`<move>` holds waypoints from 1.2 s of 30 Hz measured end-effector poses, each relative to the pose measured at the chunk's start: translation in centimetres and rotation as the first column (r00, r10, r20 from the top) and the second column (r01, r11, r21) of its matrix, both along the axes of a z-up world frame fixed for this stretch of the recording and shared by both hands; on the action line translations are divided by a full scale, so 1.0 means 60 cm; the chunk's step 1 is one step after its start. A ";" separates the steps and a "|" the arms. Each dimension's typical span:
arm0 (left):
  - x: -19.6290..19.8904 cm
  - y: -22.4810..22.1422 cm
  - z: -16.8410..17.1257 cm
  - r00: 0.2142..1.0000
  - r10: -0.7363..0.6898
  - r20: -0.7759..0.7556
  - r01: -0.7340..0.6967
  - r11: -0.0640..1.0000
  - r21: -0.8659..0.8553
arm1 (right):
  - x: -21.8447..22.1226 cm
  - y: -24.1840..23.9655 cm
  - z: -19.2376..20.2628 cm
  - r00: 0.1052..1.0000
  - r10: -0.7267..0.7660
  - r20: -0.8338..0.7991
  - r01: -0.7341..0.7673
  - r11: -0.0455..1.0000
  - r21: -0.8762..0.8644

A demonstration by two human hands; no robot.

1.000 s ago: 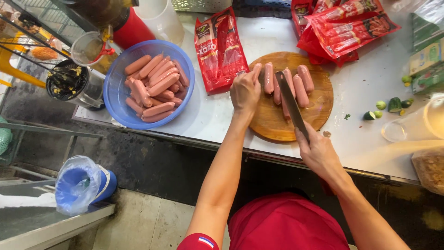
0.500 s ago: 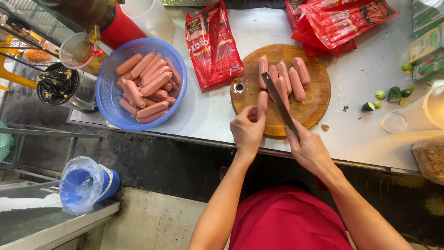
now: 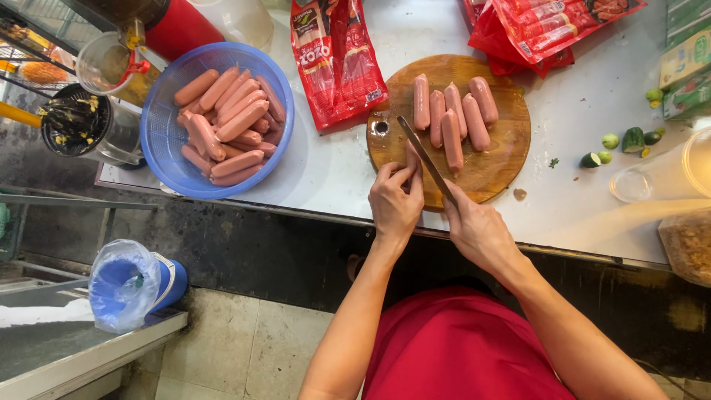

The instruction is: Cutting sausages on a wooden board and opening new sausage packages for preparation.

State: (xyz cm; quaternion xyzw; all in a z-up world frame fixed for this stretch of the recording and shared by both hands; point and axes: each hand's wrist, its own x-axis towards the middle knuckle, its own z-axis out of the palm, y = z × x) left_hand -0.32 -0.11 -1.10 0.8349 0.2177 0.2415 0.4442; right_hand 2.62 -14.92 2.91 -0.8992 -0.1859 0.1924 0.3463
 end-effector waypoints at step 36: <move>0.005 -0.005 -0.018 0.997 0.077 -0.018 -0.071 0.974 0.213 | 0.004 -0.026 -0.003 0.999 -0.028 -0.040 0.026 0.998 -0.052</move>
